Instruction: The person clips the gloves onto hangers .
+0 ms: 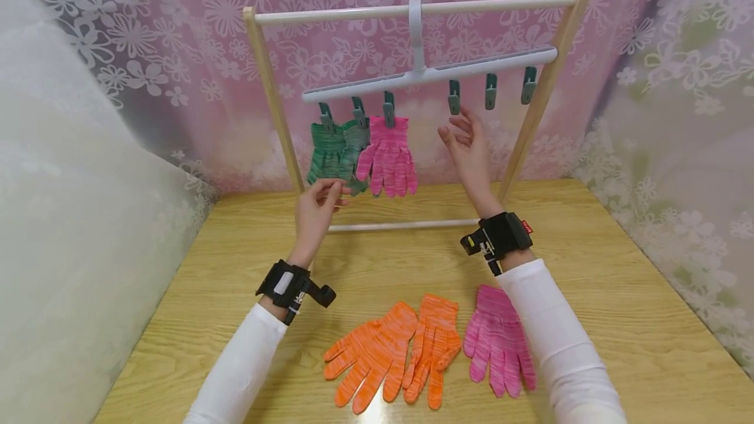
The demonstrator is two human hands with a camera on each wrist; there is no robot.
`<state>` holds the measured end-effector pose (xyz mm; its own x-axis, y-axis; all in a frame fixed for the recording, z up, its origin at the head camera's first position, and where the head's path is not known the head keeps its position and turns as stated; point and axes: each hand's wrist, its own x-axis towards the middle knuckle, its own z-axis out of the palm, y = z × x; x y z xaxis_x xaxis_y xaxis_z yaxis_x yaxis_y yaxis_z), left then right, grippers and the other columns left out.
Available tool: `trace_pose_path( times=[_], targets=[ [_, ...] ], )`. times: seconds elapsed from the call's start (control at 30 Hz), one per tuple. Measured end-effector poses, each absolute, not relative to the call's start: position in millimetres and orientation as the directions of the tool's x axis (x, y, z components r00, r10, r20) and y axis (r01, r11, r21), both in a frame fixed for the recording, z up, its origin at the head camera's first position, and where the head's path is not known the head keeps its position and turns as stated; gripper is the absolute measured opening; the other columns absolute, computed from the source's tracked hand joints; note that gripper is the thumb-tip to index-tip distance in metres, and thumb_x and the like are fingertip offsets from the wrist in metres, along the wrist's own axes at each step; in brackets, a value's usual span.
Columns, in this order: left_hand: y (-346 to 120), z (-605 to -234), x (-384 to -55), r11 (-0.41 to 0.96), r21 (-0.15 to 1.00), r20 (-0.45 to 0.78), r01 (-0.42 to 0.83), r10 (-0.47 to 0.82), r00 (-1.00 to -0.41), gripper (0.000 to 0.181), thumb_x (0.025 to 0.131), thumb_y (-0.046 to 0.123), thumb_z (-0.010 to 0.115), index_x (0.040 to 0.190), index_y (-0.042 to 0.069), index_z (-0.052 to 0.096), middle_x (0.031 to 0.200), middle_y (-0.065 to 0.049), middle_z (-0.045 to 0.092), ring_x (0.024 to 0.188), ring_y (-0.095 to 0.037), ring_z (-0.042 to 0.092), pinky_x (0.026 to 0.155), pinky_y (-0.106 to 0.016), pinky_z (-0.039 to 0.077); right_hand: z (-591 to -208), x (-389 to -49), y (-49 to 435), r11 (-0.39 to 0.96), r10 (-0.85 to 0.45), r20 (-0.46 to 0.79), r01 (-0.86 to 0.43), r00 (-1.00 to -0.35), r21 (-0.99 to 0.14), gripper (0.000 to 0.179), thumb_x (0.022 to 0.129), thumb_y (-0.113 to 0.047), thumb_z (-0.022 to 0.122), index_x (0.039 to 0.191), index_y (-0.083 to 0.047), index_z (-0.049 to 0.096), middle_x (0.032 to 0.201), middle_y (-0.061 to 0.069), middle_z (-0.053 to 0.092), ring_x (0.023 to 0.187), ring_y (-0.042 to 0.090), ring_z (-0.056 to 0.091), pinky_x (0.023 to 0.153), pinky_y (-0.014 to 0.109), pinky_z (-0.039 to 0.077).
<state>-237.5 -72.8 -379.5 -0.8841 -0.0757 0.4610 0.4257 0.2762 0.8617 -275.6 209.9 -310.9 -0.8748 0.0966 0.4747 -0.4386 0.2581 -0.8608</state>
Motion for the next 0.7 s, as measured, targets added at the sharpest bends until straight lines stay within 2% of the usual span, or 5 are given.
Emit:
trace_pose_path(
  times=[0.13, 0.23, 0.37, 0.53, 0.7],
  targets=[
    [-80, -368, -226, 0.321, 0.819, 0.514, 0.475, -0.044, -0.857, 0.025, 0.105, 0.023, 0.058, 0.114, 0.005, 0.073, 0.099, -0.011, 0.077, 0.076, -0.021, 0.074, 0.071, -0.031, 0.059, -292, -278, 212, 0.314, 0.123, 0.533, -0.477, -0.837, -0.821, 0.068, 0.101, -0.045, 0.061, 0.159, -0.021, 0.034, 0.152, 0.013, 0.048, 0.130, 0.028, 0.054, 0.100, 0.025, 0.050],
    [-84, -359, -215, 0.364, 0.774, 0.550, 0.518, 0.020, -0.835, 0.023, 0.105, 0.022, 0.060, 0.113, 0.005, 0.074, 0.099, -0.011, 0.077, 0.077, -0.022, 0.075, 0.070, -0.032, 0.061, -281, -279, 209, 0.318, 0.119, 0.559, -0.501, -0.821, -0.805, 0.065, 0.101, -0.044, 0.060, 0.158, -0.020, 0.037, 0.149, 0.014, 0.050, 0.125, 0.023, 0.057, 0.100, 0.026, 0.050],
    [-86, -354, -198, 0.432, 0.691, 0.556, 0.580, 0.196, -0.808, 0.020, 0.104, 0.020, 0.061, 0.113, 0.008, 0.074, 0.100, -0.007, 0.077, 0.083, -0.020, 0.074, 0.071, -0.029, 0.062, -271, -282, 203, 0.299, 0.127, 0.598, -0.544, -0.792, -0.784, 0.057, 0.104, -0.038, 0.058, 0.154, -0.016, 0.043, 0.142, 0.015, 0.057, 0.114, 0.013, 0.060, 0.098, 0.026, 0.051],
    [-78, -365, -177, 0.488, 0.567, 0.484, 0.664, 0.455, -0.748, 0.023, 0.104, 0.018, 0.061, 0.123, 0.009, 0.071, 0.113, -0.006, 0.074, 0.094, -0.017, 0.072, 0.076, -0.029, 0.061, -265, -282, 200, 0.301, 0.155, 0.628, -0.569, -0.762, -0.765, 0.047, 0.106, -0.029, 0.056, 0.147, -0.008, 0.051, 0.133, 0.018, 0.063, 0.106, 0.009, 0.060, 0.092, 0.020, 0.049],
    [-66, -390, -155, 0.526, 0.465, 0.377, 0.712, 0.611, -0.696, 0.030, 0.104, 0.021, 0.061, 0.131, 0.009, 0.066, 0.123, -0.007, 0.071, 0.099, -0.016, 0.071, 0.078, -0.030, 0.060, -264, -279, 200, 0.293, 0.171, 0.626, -0.567, -0.761, -0.770, 0.043, 0.105, -0.027, 0.058, 0.143, -0.007, 0.056, 0.130, 0.016, 0.066, 0.105, 0.010, 0.062, 0.094, 0.021, 0.051]
  ],
)
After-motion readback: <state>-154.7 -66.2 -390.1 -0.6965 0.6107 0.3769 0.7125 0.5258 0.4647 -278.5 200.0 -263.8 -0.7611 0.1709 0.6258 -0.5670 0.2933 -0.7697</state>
